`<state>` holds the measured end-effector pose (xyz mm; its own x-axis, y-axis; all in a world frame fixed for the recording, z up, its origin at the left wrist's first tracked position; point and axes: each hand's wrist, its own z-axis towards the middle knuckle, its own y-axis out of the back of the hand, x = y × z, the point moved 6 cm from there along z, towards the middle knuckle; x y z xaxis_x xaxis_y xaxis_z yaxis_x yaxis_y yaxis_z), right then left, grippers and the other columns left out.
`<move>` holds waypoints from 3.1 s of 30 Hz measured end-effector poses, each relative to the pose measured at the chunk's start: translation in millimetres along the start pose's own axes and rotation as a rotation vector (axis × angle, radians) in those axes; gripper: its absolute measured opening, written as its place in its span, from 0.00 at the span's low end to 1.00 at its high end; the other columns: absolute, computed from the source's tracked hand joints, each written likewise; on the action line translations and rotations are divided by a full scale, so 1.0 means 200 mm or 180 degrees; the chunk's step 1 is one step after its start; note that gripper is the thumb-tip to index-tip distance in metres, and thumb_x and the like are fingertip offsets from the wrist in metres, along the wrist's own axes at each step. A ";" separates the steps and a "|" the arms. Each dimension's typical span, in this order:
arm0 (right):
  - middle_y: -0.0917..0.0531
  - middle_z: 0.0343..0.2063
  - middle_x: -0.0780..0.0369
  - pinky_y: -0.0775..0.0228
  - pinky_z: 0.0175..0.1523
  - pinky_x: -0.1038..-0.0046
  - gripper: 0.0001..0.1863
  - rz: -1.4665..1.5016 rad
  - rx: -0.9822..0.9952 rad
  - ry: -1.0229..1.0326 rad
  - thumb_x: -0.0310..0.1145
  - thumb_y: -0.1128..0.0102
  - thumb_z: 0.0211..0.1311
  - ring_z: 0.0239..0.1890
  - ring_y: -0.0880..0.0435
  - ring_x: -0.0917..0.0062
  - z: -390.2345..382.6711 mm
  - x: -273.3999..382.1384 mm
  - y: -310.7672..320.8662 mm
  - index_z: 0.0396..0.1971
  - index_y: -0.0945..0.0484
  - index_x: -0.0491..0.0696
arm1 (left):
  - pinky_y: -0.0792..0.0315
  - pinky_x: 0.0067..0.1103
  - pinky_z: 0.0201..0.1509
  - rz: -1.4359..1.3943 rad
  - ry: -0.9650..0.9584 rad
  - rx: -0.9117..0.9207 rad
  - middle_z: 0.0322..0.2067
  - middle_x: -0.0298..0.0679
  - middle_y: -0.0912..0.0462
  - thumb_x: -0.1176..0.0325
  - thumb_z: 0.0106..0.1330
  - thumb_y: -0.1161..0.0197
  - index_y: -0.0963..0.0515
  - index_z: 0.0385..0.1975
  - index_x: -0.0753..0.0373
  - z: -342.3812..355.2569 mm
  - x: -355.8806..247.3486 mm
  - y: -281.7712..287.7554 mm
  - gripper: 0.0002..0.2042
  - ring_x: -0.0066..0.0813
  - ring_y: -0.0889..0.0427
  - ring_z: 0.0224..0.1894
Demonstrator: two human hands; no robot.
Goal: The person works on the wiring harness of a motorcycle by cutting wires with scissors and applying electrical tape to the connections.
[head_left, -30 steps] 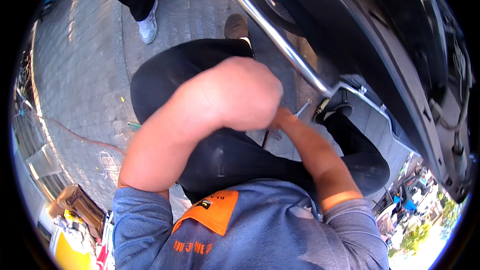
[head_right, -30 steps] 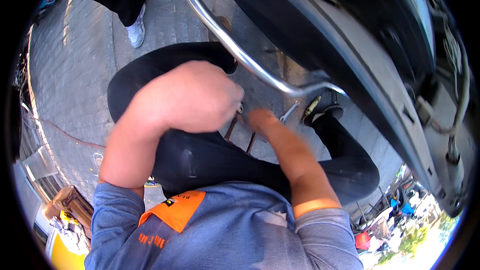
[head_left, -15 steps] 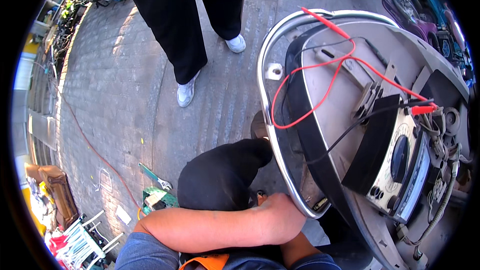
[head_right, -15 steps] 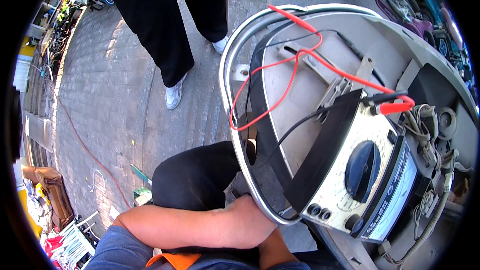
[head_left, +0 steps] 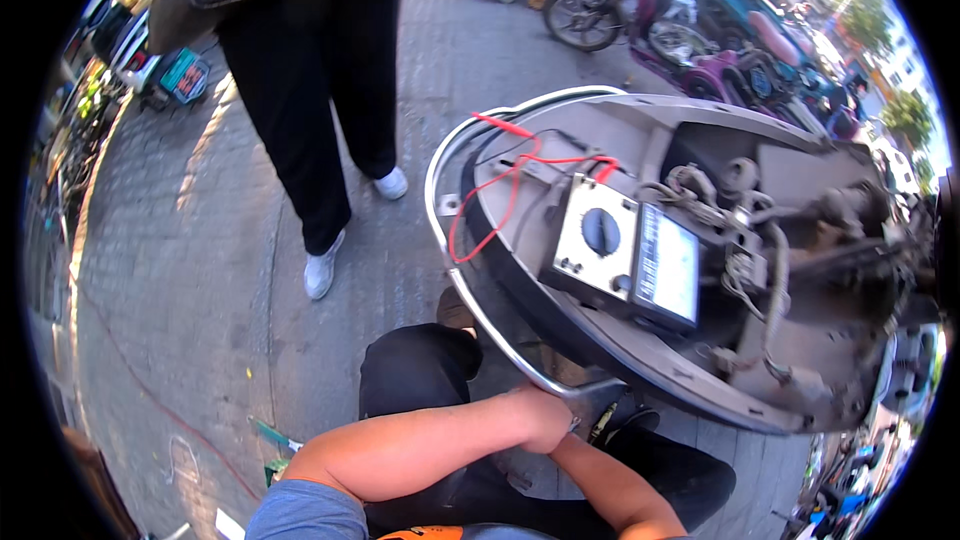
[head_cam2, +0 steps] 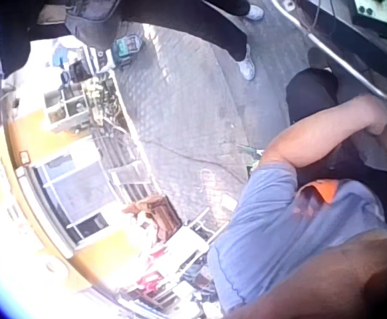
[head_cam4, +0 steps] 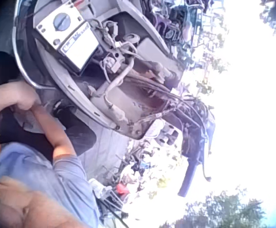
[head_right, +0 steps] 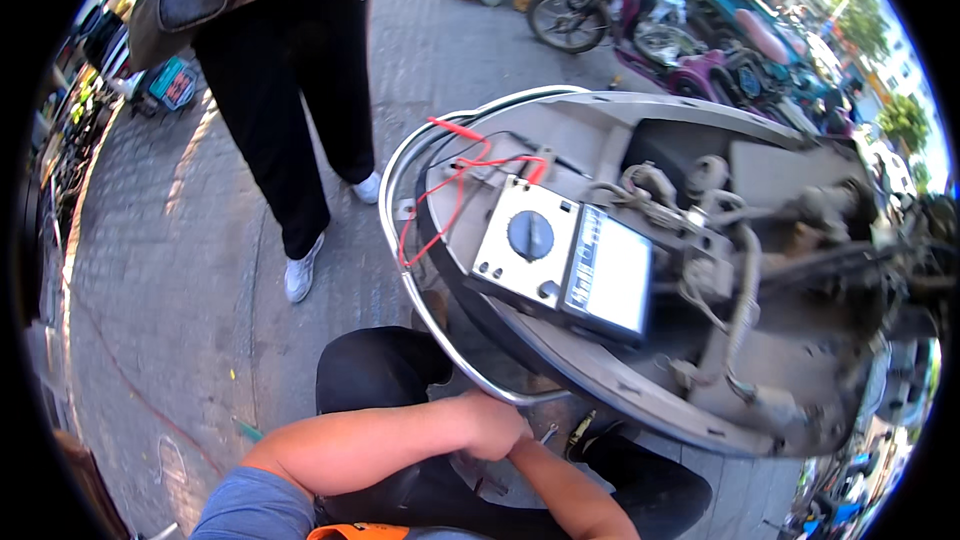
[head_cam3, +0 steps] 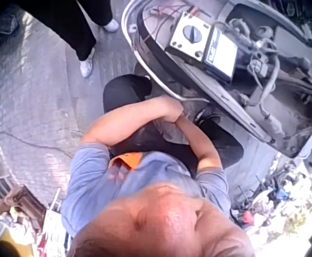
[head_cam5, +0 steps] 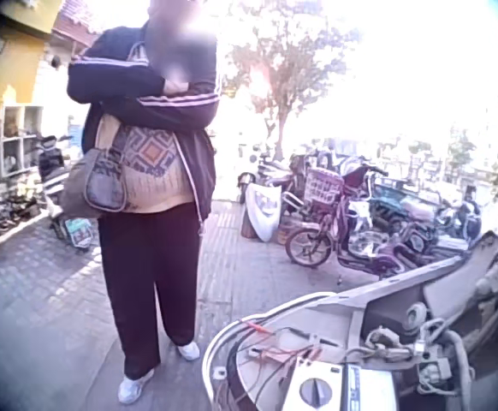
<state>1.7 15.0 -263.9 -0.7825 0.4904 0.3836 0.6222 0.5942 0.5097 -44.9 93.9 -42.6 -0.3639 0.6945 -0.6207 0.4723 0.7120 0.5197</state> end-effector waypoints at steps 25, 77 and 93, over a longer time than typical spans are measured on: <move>0.18 0.32 0.67 0.24 0.40 0.74 0.12 0.3039 -0.2579 0.1554 0.32 0.23 0.72 0.35 0.20 0.86 -1.24 -0.37 0.47 0.46 0.17 0.43 | 0.19 0.26 0.46 -0.2882 -0.0639 -0.1422 0.40 0.38 0.10 0.51 0.82 0.34 0.16 0.52 0.69 0.40 -0.22 -0.24 0.22 0.24 0.13 0.40; 0.05 0.35 0.56 0.14 0.47 0.70 0.14 0.1892 -0.2368 0.0151 0.38 0.20 0.65 0.37 0.04 0.71 -1.60 -0.26 0.86 0.46 0.06 0.46 | 0.23 0.33 0.58 -0.1219 -0.1446 -0.2338 0.45 0.42 0.21 0.62 0.71 0.23 0.09 0.51 0.58 0.08 -0.42 0.02 0.13 0.40 0.19 0.50; 0.12 0.30 0.54 0.19 0.44 0.62 0.14 0.1929 -0.2505 0.0304 0.38 0.29 0.63 0.33 0.11 0.65 -1.47 -0.32 0.75 0.38 0.17 0.41 | 0.22 0.32 0.58 -0.1077 -0.1548 -0.2251 0.51 0.43 0.20 0.65 0.71 0.24 0.11 0.52 0.59 0.10 -0.46 0.00 0.13 0.41 0.17 0.51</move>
<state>138.7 -114.4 13.6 -0.3576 0.4970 0.7906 0.7523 -0.3483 0.5592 4.7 28.0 2.8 0.0599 0.4315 -0.9001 -0.2565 0.8781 0.4038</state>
